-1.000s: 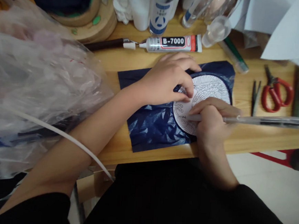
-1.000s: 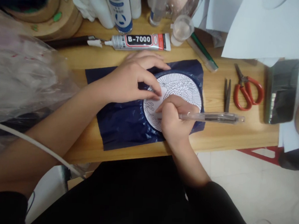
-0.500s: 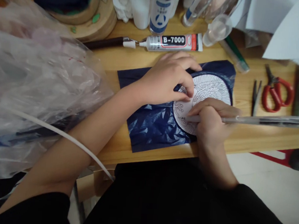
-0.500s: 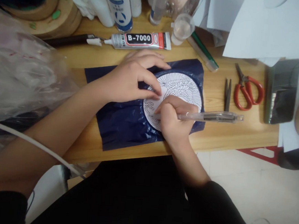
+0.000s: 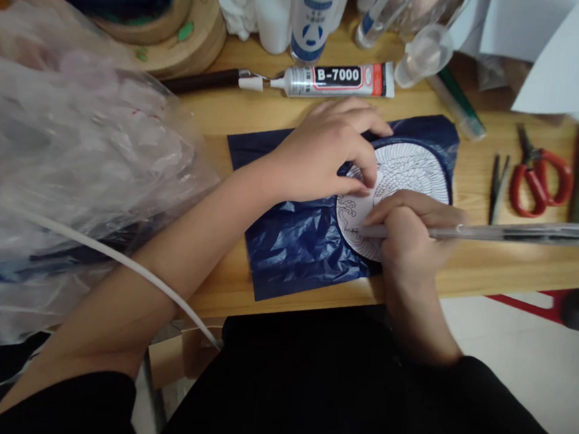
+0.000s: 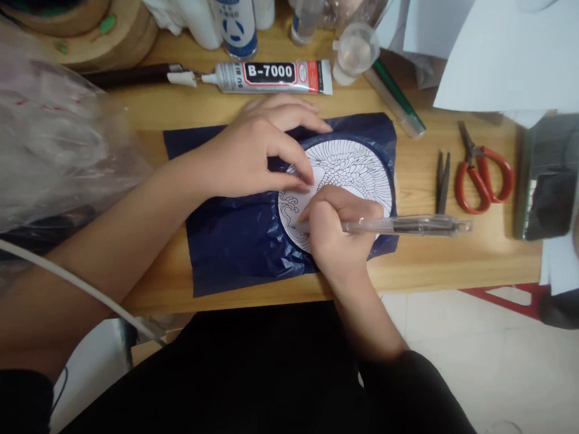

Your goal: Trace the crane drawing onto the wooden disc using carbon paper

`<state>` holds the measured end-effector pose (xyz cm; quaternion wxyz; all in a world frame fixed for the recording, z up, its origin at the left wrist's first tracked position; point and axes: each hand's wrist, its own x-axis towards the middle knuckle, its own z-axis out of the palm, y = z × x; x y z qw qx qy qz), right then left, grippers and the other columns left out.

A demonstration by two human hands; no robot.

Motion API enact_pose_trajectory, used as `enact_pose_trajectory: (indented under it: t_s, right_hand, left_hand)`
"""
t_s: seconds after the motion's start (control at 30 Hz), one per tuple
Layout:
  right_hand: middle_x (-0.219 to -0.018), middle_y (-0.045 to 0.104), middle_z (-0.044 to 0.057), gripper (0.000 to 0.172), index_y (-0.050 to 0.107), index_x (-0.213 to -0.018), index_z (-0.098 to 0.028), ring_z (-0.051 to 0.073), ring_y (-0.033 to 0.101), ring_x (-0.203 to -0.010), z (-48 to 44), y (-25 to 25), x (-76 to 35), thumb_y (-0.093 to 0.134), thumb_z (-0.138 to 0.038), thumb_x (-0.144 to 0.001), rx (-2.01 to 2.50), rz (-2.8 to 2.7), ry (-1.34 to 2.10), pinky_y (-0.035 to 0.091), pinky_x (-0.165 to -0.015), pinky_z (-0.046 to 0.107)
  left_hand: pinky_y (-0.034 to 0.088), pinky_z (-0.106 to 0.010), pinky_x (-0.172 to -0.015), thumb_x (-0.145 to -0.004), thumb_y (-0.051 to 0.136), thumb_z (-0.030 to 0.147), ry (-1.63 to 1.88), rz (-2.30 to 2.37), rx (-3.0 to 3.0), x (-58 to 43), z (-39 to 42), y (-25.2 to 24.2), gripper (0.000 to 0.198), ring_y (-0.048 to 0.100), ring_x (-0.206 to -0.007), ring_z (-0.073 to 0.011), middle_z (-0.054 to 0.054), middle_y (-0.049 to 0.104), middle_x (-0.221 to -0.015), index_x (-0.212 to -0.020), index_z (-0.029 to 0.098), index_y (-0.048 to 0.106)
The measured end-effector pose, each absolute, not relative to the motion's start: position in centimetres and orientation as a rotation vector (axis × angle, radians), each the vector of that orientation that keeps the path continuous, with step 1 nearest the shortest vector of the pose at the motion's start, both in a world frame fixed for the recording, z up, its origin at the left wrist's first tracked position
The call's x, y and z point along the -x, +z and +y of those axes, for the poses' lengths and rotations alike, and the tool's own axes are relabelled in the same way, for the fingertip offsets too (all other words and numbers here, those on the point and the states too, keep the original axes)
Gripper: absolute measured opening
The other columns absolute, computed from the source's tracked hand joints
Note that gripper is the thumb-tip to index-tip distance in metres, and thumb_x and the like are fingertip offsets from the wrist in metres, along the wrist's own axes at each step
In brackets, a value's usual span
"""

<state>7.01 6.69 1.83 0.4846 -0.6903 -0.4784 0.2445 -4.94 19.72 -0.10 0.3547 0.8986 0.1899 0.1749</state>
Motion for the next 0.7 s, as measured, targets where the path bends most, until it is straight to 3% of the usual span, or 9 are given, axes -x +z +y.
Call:
enact_pose_trajectory:
  t_s: [0.7]
  right_hand:
    - [-0.045, 0.055, -0.004, 0.027, 0.058, -0.046, -0.021, 0.010, 0.045, -0.040, 6.62, 1.73, -7.11, 0.044, -0.006, -0.063, 1.727, -1.161, 0.580, 0.034, -0.040, 0.024]
  left_hand:
    - [0.033, -0.048, -0.109, -0.074, 0.077, 0.032, 0.473, 0.484, -2.341, 4.87, 19.75, -0.25, 0.007, 0.047, -0.128, -0.0279, 0.002, 0.062, -0.127, -0.081, 0.031, 0.076]
